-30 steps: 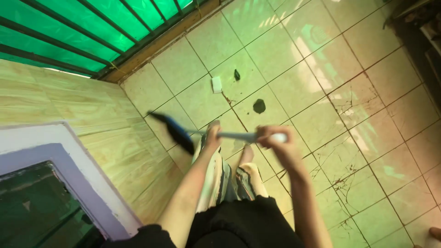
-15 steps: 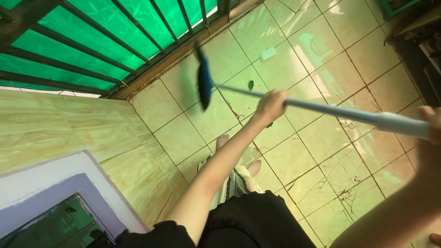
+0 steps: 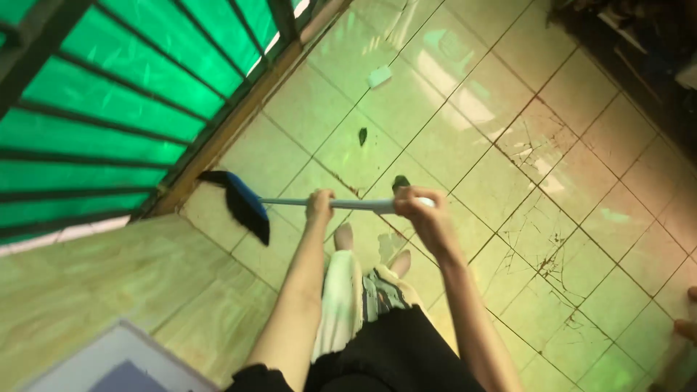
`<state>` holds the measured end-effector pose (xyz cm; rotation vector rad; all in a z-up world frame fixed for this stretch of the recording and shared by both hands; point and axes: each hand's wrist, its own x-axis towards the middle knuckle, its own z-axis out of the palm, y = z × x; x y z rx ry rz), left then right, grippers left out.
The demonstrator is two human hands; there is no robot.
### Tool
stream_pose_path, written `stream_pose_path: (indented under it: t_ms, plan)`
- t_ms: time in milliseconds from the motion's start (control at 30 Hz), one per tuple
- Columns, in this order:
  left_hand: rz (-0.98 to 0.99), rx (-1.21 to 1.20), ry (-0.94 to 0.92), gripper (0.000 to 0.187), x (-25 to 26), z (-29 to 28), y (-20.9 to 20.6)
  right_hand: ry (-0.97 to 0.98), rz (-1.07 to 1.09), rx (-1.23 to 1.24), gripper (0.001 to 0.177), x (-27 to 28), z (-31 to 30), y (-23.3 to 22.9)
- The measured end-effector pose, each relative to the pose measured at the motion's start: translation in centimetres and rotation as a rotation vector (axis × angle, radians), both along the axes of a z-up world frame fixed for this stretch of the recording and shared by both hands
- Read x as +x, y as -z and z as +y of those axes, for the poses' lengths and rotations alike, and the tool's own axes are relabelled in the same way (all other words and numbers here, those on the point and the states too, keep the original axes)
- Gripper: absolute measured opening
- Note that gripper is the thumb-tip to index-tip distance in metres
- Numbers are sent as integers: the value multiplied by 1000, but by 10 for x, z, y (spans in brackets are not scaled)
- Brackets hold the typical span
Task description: Sweeping a tiled floor with a broom, moving from an entryway into an indoor room.
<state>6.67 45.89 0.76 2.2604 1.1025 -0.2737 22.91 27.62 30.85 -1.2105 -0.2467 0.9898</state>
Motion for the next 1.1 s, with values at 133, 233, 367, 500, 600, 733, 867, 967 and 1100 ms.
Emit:
stream_pose_path:
  t_ms: [133, 233, 367, 500, 600, 733, 867, 967, 1100]
  plan:
    - [-373, -14, 162, 17, 91, -11, -25, 114, -149, 118, 21, 25, -18, -67]
    - [-671, -25, 222, 17, 168, -10, -50, 110, -299, 127, 22, 31, -21, -115]
    - [-926, -151, 384, 18, 237, -16, -98, 90, -588, 49, 18, 26, -29, -160]
    - [-1007, -181, 544, 21, 257, -69, -189, 318, -676, 163, 11, 35, -84, -204]
    - [-1096, -267, 600, 19, 246, -121, -269, 453, -713, 257, 23, 41, -127, -224]
    - [-1142, -341, 549, 20, 208, -181, -340, 565, -572, 586, 19, 8, -166, -243]
    - [-1226, -434, 712, 24, 182, -218, -340, 609, -607, 549, 55, -34, -207, -237]
    - [-1177, -623, 777, 28, 159, -254, -345, 593, -697, -135, 69, -61, -243, -155]
    - [-1006, -809, 800, 45, 101, -295, -350, 345, -828, -598, 81, -96, -241, 40]
